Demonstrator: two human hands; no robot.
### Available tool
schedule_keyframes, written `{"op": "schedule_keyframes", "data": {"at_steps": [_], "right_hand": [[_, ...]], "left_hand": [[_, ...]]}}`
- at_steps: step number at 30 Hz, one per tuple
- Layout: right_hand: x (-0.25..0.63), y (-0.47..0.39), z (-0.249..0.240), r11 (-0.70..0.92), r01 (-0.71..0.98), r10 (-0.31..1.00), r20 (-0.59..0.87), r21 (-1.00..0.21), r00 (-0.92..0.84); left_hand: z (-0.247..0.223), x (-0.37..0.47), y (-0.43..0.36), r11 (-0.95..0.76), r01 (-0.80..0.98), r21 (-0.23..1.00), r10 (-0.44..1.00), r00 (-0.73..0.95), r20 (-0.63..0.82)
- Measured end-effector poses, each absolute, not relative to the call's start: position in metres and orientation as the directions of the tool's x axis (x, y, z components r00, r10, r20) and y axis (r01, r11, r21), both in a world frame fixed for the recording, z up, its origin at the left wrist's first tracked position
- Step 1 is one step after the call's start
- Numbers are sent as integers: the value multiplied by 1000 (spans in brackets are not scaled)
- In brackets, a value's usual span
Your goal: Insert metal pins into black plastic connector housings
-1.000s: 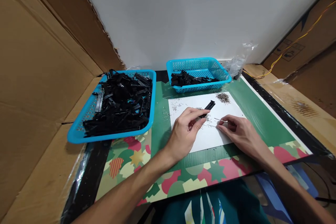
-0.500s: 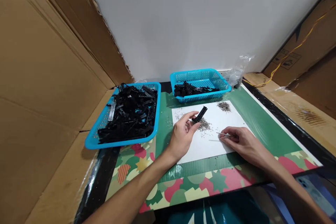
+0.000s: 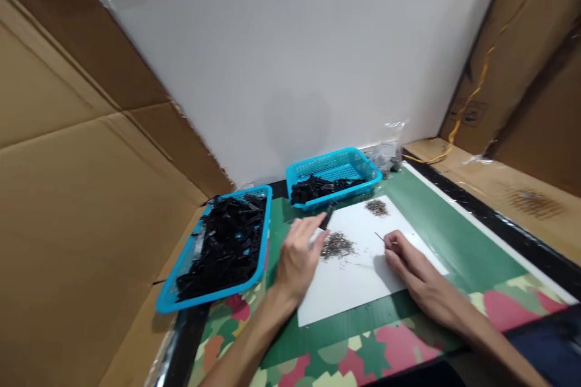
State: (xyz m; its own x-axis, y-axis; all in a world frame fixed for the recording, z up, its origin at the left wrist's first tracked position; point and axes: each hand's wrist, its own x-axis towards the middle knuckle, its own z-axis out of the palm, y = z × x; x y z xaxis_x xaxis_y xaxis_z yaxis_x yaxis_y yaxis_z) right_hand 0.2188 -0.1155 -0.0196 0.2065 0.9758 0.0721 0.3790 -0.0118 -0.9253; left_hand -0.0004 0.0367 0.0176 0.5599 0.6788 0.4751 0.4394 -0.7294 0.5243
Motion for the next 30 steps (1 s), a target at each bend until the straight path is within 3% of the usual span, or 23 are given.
{"op": "schedule_keyframes", "data": {"at_steps": [2, 5, 9, 13, 18, 24, 27, 30], "right_hand": [[220, -114, -16, -1, 381, 977, 80, -924, 196], [222, -111, -14, 45, 423, 978, 127, -905, 166], [223, -109, -16, 88, 453, 979, 161, -887, 127], [221, -106, -19, 102, 452, 975, 178, -886, 131], [221, -106, -18, 117, 448, 975, 189, -886, 119], [223, -114, -20, 82, 461, 984, 145, -884, 103], [224, -117, -23, 63, 434, 988, 118, -899, 102], [224, -119, -24, 45, 409, 992, 88, -912, 85]], "left_hand": [[35, 12, 53, -780, 490, 390, 625, 564, 541], [61, 40, 81, -756, 590, 283, 636, 558, 534], [83, 80, 116, -736, 660, 153, 664, 656, 359], [86, 107, 137, -813, 582, 5, 574, 800, 174], [80, 116, 138, -842, 540, 13, 539, 837, 98], [83, 90, 127, -817, 569, 88, 575, 800, 172], [92, 59, 129, -783, 602, 156, 622, 751, 222], [101, 18, 140, -662, 743, 95, 744, 638, 198]]}}
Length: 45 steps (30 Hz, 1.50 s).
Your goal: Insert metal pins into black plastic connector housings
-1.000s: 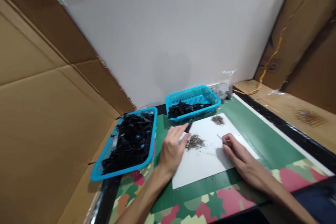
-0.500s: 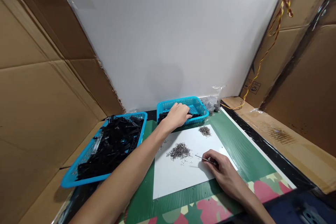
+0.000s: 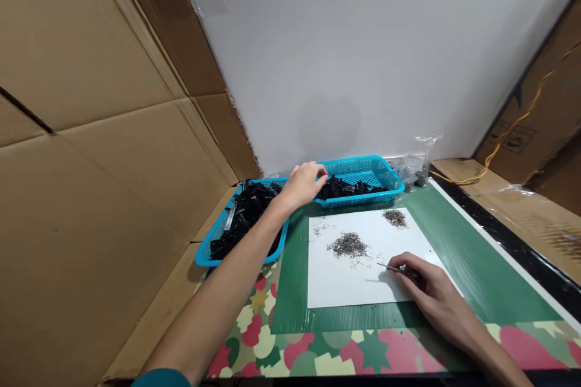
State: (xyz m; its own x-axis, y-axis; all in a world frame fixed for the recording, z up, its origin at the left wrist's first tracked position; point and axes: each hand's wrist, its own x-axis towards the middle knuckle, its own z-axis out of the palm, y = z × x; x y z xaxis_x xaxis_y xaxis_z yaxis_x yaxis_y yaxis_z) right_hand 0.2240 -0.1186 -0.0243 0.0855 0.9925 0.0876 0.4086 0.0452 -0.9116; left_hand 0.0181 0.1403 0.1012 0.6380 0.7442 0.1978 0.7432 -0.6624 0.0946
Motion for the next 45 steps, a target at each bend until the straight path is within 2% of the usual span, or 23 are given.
{"op": "schedule_keyframes", "data": {"at_steps": [2, 10, 14, 18, 26, 28, 32, 35, 37, 40, 42, 45], "right_hand": [[225, -119, -25, 24, 397, 994, 64, -917, 86], [229, -116, -33, -10, 408, 990, 49, -913, 134], [229, -117, -33, -21, 415, 986, 50, -910, 160], [230, -118, -32, -22, 404, 986, 49, -915, 163], [234, -116, -34, -29, 374, 982, 44, -927, 185], [234, -114, -35, -36, 338, 980, 34, -940, 197], [234, -112, -34, -28, 205, 976, 18, -978, 218], [234, -108, -30, -51, 108, 966, -22, -993, 257], [234, -106, -25, -68, 36, 956, -55, -997, 289], [233, -101, -18, -44, -49, 946, -57, -998, 319], [231, -97, -15, 5, -87, 944, -24, -996, 329], [226, -92, -11, 74, -101, 942, 36, -992, 333]], "left_hand": [[103, -11, 152, -557, 830, -5, 817, 550, 173], [83, -83, 186, -311, 934, -178, 936, 333, 112], [75, -87, 188, -312, 923, -227, 940, 335, 71], [74, -86, 185, -307, 919, -249, 937, 338, 91], [103, -91, 168, -363, 901, -238, 914, 393, 96], [113, -92, 162, -401, 901, -167, 894, 424, 144], [125, -81, 137, -548, 831, 90, 822, 516, 239], [120, -58, 108, -662, 662, 352, 744, 636, 205], [107, -39, 86, -654, 507, 562, 697, 693, 186], [75, -7, 54, -505, 299, 810, 644, 755, 123], [49, 12, 35, -325, 168, 931, 626, 776, 78], [15, 30, 13, -25, 30, 999, 645, 764, -6]]}}
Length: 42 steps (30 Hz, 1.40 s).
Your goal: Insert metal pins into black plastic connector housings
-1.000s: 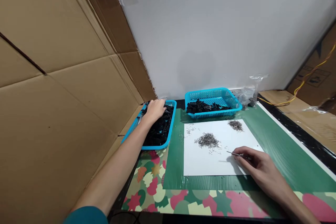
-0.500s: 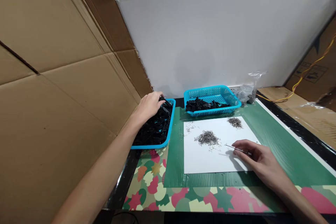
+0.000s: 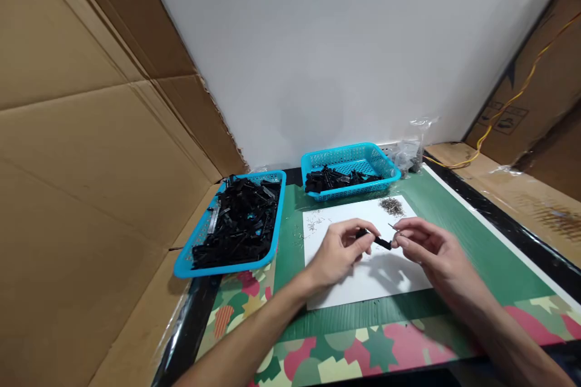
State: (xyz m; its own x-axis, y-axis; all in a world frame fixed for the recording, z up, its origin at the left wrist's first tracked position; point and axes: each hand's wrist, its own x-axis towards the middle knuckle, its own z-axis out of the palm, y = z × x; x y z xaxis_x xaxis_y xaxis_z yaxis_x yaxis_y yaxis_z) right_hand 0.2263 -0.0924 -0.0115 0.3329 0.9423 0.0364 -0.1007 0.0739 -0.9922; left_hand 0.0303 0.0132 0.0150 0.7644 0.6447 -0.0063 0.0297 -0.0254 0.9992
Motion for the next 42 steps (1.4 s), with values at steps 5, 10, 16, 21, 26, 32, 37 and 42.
{"op": "schedule_keyframes", "data": {"at_steps": [5, 10, 16, 21, 26, 32, 37, 42], "right_hand": [[214, -99, 1, 110, 61, 952, 123, -992, 280], [205, -110, 9, 107, 227, 969, 152, -968, 194], [208, -114, -1, 62, 302, 963, 136, -951, 232], [204, -119, -4, 47, 329, 970, 122, -943, 209], [200, -116, 0, 51, 325, 957, 139, -944, 254], [196, -114, -4, 8, 226, 940, 84, -974, 330], [190, -115, -4, -49, 231, 945, 30, -972, 326], [194, -114, -2, -51, 233, 940, 31, -971, 339]], "left_hand": [[-9, 30, -8, 212, -7, 977, 606, 785, -125], [-4, 22, -19, 180, -22, 983, 612, 785, -95], [1, 23, -23, 108, -28, 994, 639, 768, -48], [-3, 21, -23, -24, 26, 999, 630, 777, -5], [-3, 21, -24, -60, 54, 997, 661, 750, -1], [0, 23, -23, 5, 31, 999, 694, 720, -26], [-1, 25, -20, -27, 74, 997, 692, 721, -34], [-2, 24, -20, -60, 99, 993, 685, 728, -31]]}}
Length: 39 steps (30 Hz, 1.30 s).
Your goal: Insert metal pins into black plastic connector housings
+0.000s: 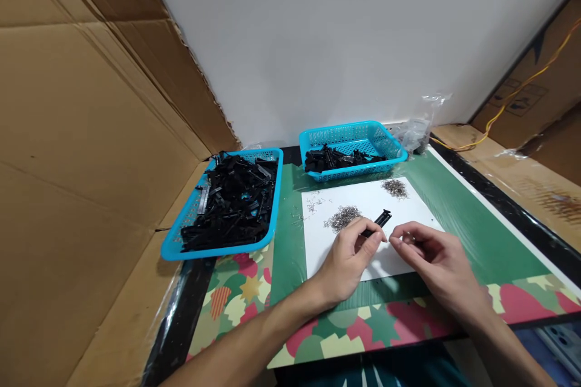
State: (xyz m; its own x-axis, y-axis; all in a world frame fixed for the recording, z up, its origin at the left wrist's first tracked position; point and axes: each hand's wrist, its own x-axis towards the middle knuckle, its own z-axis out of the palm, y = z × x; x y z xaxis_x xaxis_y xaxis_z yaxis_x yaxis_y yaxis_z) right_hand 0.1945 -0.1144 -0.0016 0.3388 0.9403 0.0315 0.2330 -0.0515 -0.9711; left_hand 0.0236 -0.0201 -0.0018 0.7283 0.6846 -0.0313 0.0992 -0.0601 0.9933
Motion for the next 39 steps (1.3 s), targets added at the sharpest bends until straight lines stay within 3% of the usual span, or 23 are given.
{"op": "schedule_keyframes", "data": {"at_steps": [7, 12, 16, 21, 26, 39], "right_hand": [[216, -115, 2, -125, 263, 904, -1, -957, 427], [216, -123, 6, -81, 413, 925, 86, -907, 371], [209, -129, 10, 92, 613, 912, 314, -785, 265], [209, -126, 16, 357, 738, 860, 510, -573, -19], [214, -124, 13, 433, 784, 842, 510, -446, -175], [213, -125, 13, 495, 754, 813, 536, -432, -227]], "left_hand": [[-9, 26, -23, 7, 88, 996, 666, 743, -70], [-12, 31, -22, 36, 55, 998, 686, 724, -65], [-10, 31, -23, 42, -9, 999, 746, 666, -25], [-8, 30, -25, 17, -53, 998, 777, 629, 20], [-9, 30, -22, -45, -7, 999, 778, 627, 39], [-17, 27, -14, -29, -9, 1000, 729, 684, 27]]}}
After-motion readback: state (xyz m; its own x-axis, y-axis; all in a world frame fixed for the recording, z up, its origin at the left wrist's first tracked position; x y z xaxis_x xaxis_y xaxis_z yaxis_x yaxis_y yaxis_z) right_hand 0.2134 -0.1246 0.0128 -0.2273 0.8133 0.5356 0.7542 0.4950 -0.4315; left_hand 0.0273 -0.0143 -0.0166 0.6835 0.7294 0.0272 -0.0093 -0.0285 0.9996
